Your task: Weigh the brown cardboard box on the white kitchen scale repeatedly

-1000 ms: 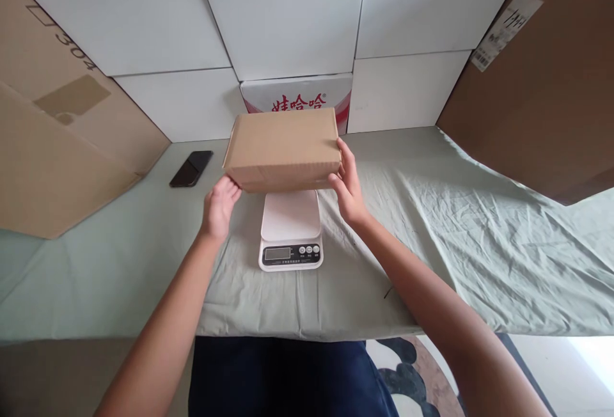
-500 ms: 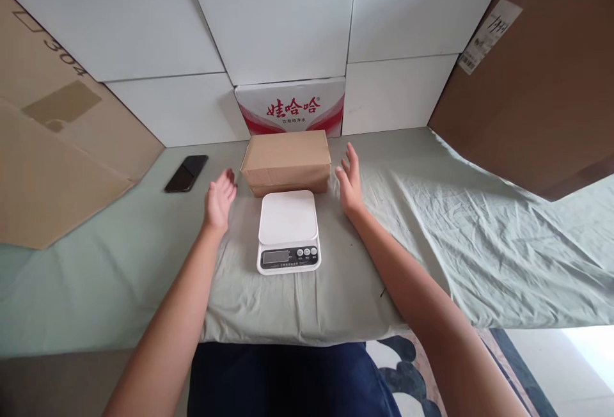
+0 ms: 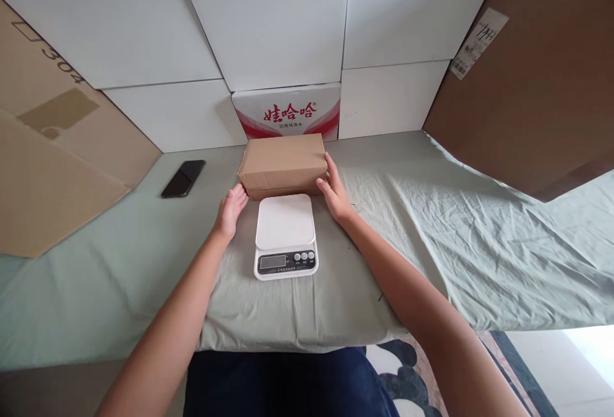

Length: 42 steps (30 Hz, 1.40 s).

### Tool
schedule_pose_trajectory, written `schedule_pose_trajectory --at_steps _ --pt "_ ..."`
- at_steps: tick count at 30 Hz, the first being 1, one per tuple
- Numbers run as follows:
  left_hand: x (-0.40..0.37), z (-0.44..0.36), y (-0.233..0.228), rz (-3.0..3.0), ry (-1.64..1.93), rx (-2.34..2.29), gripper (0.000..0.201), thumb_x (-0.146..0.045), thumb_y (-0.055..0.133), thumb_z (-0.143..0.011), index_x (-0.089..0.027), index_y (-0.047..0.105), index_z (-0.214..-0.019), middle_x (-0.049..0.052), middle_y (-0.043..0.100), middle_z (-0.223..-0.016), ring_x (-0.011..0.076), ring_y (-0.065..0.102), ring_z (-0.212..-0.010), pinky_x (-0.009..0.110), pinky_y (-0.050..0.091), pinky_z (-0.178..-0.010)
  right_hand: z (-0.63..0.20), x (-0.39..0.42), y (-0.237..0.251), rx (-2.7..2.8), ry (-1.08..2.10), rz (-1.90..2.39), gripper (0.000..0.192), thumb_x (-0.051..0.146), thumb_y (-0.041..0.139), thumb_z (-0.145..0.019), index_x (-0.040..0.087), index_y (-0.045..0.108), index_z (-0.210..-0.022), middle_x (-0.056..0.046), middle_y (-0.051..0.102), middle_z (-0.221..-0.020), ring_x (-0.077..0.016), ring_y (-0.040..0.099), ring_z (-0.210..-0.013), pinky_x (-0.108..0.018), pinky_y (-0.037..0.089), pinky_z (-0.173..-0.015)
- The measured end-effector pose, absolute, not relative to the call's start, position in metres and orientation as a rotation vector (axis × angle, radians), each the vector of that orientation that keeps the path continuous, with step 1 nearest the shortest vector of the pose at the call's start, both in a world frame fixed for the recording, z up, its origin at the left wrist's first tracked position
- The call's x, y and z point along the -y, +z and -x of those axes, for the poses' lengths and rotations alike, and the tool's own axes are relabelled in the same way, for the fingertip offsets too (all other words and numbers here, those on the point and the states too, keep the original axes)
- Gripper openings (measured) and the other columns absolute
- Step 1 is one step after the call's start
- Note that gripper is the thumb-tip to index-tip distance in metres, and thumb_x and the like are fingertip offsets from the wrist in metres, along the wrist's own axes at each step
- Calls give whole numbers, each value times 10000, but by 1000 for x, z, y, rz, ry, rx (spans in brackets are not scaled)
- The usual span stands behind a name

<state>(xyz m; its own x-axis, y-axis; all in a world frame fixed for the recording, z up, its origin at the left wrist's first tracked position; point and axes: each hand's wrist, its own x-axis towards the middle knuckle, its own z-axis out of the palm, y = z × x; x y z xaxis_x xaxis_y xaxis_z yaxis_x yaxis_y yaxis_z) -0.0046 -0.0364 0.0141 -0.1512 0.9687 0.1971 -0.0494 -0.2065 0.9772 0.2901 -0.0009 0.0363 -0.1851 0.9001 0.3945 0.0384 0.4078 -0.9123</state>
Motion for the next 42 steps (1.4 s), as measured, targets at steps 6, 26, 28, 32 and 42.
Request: schedule_pose_trajectory --at_steps 6,26,28,32,42 --pt "54 3 43 -1393 1567 -1133 979 -873 530 -863 -169 568 -1542 218 478 -1656 385 378 -1587 551 291 -1311 -292 6 58 1647 797 758 822 712 484 -989 388 190 -1685 0 221 -1807 -338 272 -1660 -593 300 -1350" --pt "186 0 22 -1369 1536 -1157 855 -750 539 -953 -158 541 -1569 220 492 -1643 426 400 -1563 608 345 -1285 -329 103 43 1774 715 808 709 643 500 -1018 506 235 -1661 -19 355 -1682 -363 408 -1527 -613 464 -1204" --pt "187 0 20 -1362 1546 -1158 858 -751 546 -948 -154 546 -1564 225 498 -1638 429 407 -1560 613 345 -1285 -327 104 44 1769 710 804 707 647 502 -1016 505 245 -1659 -22 368 -1676 -364 419 -1519 -610 479 -1187" --pt "188 1 22 -1352 1549 -1160 872 -765 584 -917 -162 570 -1548 225 517 -1625 436 421 -1553 615 342 -1286 -326 104 43 1739 717 802 718 642 560 -989 509 297 -1643 -28 417 -1661 -362 454 -1503 -607 494 -1165" --pt "185 30 48 -1123 1941 -1221 598 -768 545 -914 -426 710 -1376 -21 535 -1645 319 356 -1613 560 250 -1344 -383 64 55 1014 727 1000 676 604 532 -926 499 371 -1574 -53 622 -1374 -314 718 -1226 -548 622 -958"
